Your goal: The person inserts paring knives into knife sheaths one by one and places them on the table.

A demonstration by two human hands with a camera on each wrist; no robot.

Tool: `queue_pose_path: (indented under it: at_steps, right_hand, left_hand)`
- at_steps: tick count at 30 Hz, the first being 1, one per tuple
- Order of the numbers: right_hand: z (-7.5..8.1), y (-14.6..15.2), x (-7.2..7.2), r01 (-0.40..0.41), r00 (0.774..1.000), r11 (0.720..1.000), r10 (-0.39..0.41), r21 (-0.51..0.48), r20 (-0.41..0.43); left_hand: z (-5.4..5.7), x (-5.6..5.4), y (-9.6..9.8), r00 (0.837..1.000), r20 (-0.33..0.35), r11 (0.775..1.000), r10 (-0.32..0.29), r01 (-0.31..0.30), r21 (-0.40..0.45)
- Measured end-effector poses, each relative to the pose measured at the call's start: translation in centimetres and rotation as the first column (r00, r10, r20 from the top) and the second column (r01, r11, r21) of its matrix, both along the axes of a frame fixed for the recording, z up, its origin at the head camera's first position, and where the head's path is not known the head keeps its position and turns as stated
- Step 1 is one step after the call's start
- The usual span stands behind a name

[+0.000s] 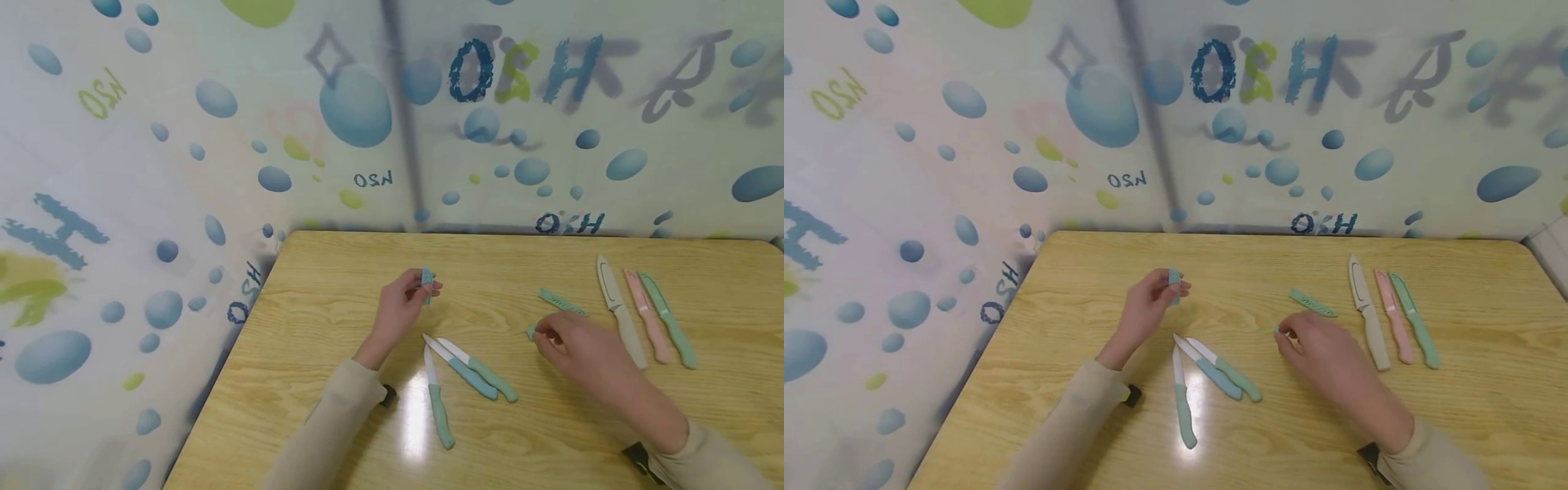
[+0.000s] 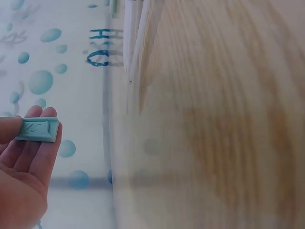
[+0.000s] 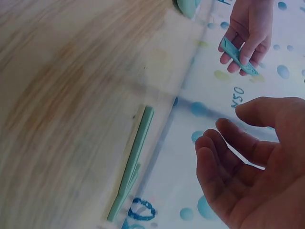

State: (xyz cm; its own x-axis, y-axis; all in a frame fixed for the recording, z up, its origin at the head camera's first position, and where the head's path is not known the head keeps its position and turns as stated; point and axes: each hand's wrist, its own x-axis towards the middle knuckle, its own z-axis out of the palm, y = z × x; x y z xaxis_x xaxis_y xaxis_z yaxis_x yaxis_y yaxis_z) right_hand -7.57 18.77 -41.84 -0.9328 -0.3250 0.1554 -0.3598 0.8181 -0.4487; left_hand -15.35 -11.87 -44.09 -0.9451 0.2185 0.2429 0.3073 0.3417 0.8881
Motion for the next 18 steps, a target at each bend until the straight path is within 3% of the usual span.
queue_pose_path:
  at_steps: [9, 18]
  right_hand:
    - [-0.9, -3.0, -0.1, -0.172, 0.981, 0.985, 0.174, 0.028, -0.082]
    - [-1.8, -6.1, 0.0, -0.29, 0.953, 0.956, 0.293, 0.053, -0.08]
  left_hand:
    - [-0.4, 0.6, -1.1, 0.997, 0.043, 0.985, 0.06, -0.066, 0.158]
    - [-0.7, 1.1, -1.8, 0.988, 0.145, 0.938, 0.06, -0.105, 0.33]
